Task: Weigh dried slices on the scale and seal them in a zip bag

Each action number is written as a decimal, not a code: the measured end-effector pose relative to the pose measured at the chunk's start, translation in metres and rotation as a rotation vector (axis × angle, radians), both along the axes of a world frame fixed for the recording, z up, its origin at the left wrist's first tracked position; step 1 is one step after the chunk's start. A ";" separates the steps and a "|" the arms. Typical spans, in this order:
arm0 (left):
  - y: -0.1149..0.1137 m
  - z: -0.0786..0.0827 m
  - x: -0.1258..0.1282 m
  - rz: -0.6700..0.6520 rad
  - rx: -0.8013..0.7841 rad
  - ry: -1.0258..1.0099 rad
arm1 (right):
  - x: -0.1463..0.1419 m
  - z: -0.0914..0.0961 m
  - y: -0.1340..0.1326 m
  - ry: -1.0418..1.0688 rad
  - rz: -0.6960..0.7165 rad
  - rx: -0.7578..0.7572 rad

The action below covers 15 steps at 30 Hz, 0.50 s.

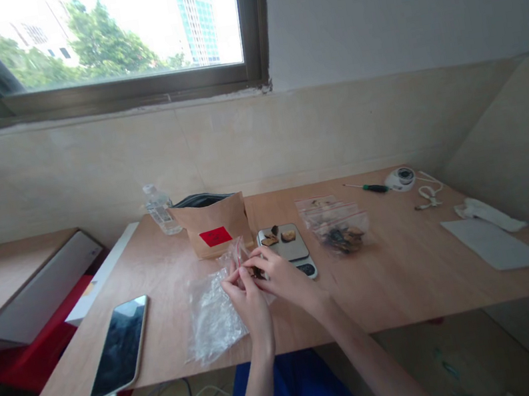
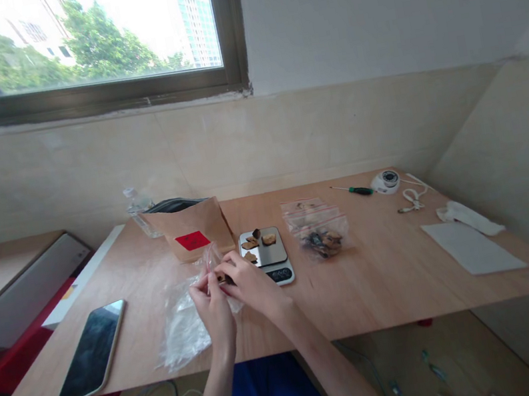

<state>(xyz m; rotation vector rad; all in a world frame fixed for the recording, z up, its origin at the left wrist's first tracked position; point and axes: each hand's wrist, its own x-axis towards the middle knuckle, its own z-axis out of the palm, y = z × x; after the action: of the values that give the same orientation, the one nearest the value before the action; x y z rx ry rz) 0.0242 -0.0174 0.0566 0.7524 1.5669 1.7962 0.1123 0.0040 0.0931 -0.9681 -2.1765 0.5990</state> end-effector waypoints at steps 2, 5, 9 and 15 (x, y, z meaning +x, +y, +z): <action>0.001 -0.004 -0.003 0.030 -0.034 -0.004 | 0.003 0.002 0.001 0.106 0.071 -0.021; 0.002 -0.009 -0.008 0.056 -0.035 -0.013 | 0.010 -0.007 0.011 0.250 0.004 -0.004; 0.004 -0.014 -0.011 0.070 -0.009 0.010 | 0.020 -0.045 0.039 0.202 -0.401 0.138; 0.004 -0.016 -0.011 0.052 0.023 0.007 | 0.023 -0.099 0.072 -0.120 -0.698 0.130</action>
<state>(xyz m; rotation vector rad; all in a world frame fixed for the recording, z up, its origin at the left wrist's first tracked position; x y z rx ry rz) 0.0134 -0.0136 0.0405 0.7359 1.5859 1.8536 0.1350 0.0764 -0.0058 -1.6043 -1.7683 0.0651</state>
